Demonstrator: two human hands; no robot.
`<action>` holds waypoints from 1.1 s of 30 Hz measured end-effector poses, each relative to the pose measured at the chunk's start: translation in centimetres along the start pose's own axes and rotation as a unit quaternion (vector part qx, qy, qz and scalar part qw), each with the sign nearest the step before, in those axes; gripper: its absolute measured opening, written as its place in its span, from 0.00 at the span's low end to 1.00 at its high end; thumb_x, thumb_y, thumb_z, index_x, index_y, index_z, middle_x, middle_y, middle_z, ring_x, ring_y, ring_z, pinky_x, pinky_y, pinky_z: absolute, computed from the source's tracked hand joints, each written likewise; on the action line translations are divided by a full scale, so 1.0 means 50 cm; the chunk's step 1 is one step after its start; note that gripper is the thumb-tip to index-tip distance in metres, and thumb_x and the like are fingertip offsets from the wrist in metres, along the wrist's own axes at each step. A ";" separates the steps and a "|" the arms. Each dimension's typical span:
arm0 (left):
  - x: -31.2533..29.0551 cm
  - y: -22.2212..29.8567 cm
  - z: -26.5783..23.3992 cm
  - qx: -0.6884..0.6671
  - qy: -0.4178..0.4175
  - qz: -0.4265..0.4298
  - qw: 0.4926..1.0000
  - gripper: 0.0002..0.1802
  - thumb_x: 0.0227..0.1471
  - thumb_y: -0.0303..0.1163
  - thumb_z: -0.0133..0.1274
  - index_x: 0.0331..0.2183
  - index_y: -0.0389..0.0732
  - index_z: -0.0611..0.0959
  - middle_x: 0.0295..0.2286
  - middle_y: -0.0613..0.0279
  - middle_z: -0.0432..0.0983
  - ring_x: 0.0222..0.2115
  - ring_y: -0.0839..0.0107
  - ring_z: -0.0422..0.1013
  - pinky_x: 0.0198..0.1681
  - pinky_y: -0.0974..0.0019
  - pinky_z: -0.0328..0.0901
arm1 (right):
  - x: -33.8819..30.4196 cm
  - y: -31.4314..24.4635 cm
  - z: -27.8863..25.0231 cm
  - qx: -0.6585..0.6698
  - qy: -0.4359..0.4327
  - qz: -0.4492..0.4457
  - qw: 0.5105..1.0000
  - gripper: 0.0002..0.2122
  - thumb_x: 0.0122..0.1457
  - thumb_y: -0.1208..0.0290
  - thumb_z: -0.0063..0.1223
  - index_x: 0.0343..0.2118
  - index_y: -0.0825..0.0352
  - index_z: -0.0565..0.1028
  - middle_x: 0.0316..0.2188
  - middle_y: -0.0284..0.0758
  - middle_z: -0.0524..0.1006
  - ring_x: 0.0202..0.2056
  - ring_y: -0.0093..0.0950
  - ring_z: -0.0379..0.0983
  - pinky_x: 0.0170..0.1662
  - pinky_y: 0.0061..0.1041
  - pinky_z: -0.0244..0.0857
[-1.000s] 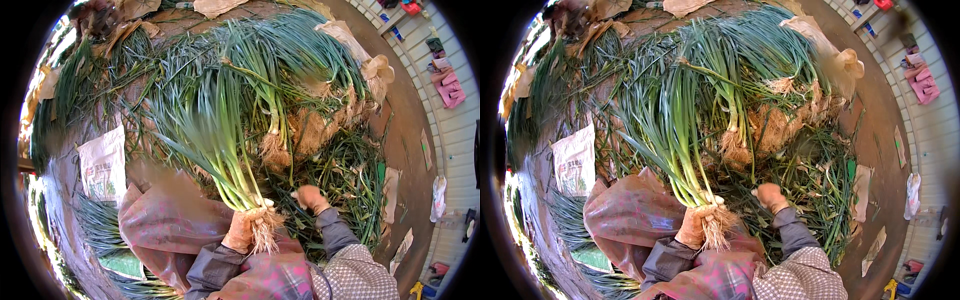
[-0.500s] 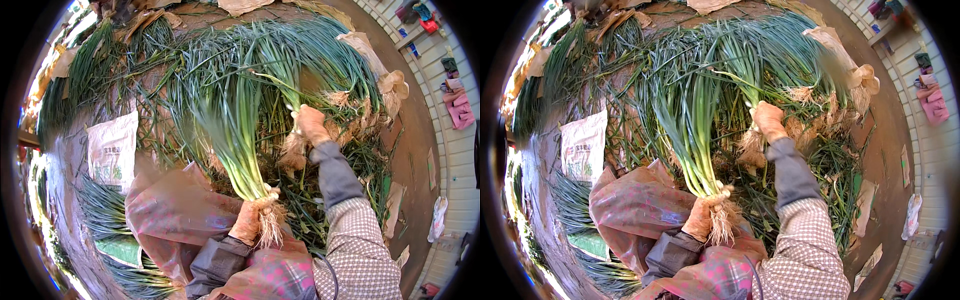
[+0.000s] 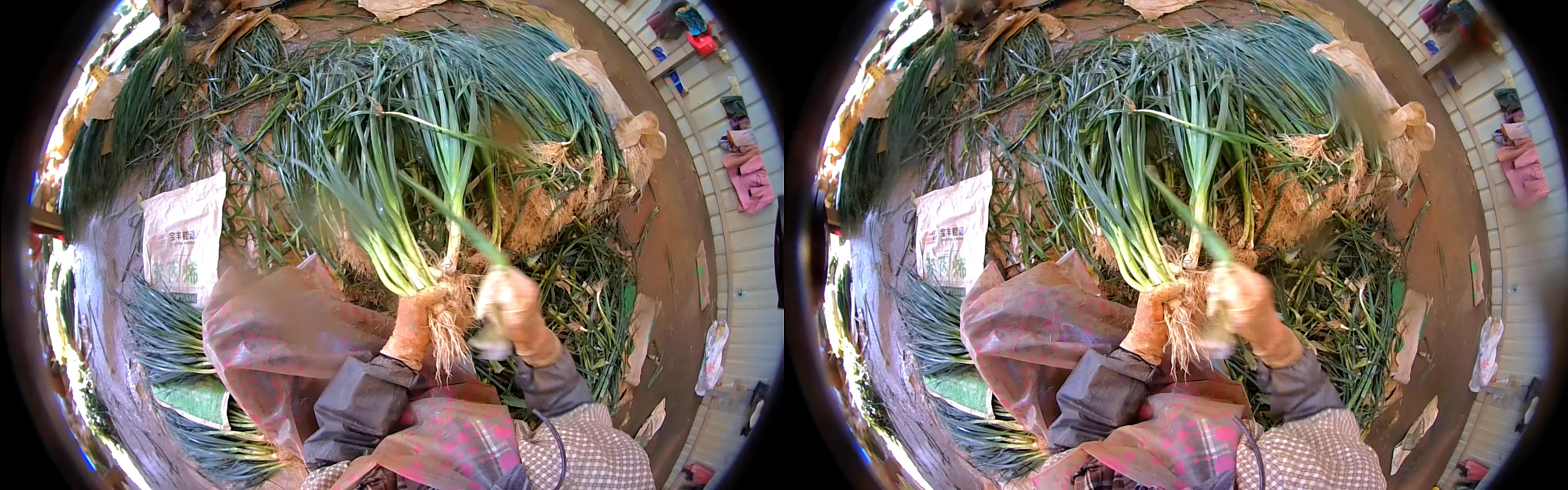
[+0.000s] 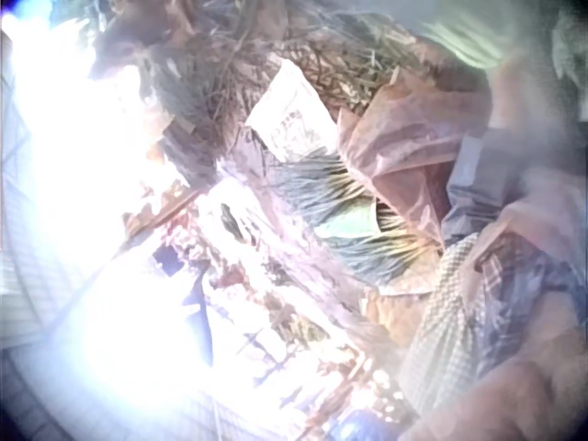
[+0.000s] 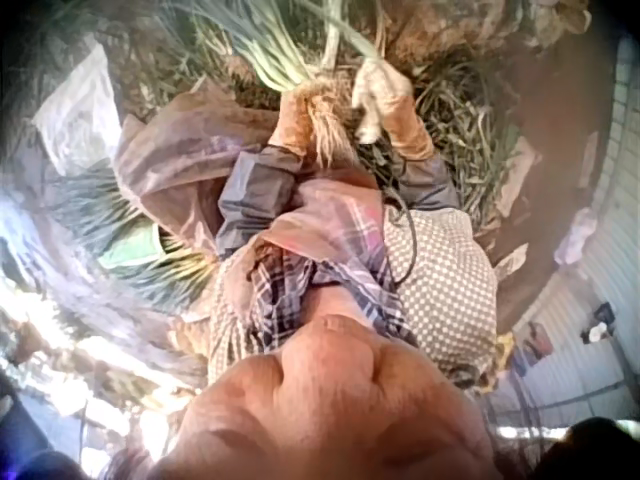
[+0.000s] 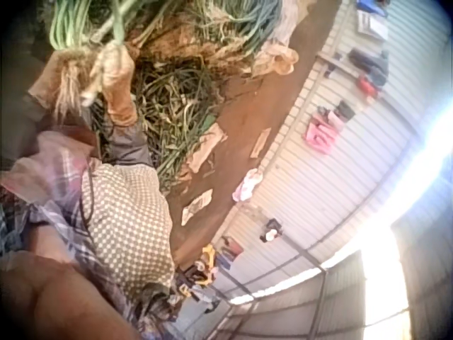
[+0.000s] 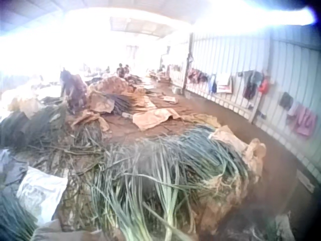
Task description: The person picks up bundles of leeks from a pile on the floor, peels away outer layers by hand, and places the cleaned leeks onto a white sack.
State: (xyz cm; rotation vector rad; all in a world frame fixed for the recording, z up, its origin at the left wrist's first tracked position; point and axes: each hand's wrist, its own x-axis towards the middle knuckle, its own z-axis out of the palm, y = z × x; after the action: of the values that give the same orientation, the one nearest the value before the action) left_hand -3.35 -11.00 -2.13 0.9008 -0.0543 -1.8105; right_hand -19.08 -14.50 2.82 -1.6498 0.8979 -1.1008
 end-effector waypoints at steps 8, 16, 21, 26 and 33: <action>-0.120 0.048 0.032 -0.238 0.012 -0.045 0.970 0.16 0.50 0.29 0.51 0.41 0.32 0.74 0.31 0.58 0.76 0.27 0.72 0.73 0.31 0.72 0.71 | -0.140 0.045 -0.124 0.000 0.266 0.443 0.856 0.23 0.65 0.48 0.32 0.43 0.64 0.72 0.32 0.34 0.77 0.24 0.19 0.71 0.25 0.16 0.68; -0.123 -0.007 -0.045 -0.131 -0.047 -0.071 0.988 0.18 0.52 0.36 0.49 0.44 0.39 0.74 0.36 0.61 0.74 0.36 0.70 0.72 0.43 0.68 0.68 | 0.108 0.188 0.066 0.318 0.235 0.345 0.851 0.20 0.63 0.56 0.42 0.45 0.70 0.72 0.27 0.32 0.74 0.23 0.19 0.66 0.27 0.22 0.64; -0.138 0.044 0.023 -0.175 0.038 -0.052 0.982 0.18 0.50 0.34 0.50 0.42 0.35 0.74 0.34 0.56 0.76 0.33 0.67 0.73 0.38 0.63 0.70 | 0.016 0.072 0.069 0.206 0.233 0.335 0.889 0.14 0.65 0.62 0.42 0.34 0.69 0.74 0.21 0.27 0.72 0.18 0.14 0.63 0.21 0.13 0.61; -0.132 -0.023 -0.088 -0.069 0.023 0.061 0.996 0.24 0.50 0.38 0.49 0.47 0.35 0.72 0.37 0.55 0.75 0.38 0.64 0.73 0.40 0.61 0.69 | -0.156 0.145 -0.029 0.357 0.315 0.296 0.828 0.15 0.63 0.57 0.42 0.36 0.66 0.72 0.21 0.30 0.74 0.21 0.20 0.70 0.25 0.22 0.69; -0.157 -0.020 -0.029 -0.132 -0.045 0.088 0.986 0.23 0.51 0.39 0.51 0.46 0.36 0.72 0.41 0.54 0.73 0.42 0.63 0.70 0.45 0.61 0.68 | -0.114 0.143 -0.065 -0.061 -0.079 0.414 0.905 0.33 0.60 0.42 0.37 0.53 0.73 0.64 0.41 0.44 0.74 0.29 0.29 0.75 0.41 0.31 0.68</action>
State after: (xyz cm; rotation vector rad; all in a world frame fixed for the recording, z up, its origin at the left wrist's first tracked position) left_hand -2.09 -3.56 0.70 0.6065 0.0469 -1.6471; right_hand -24.59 -12.48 -4.93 -1.2089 1.3928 -0.3224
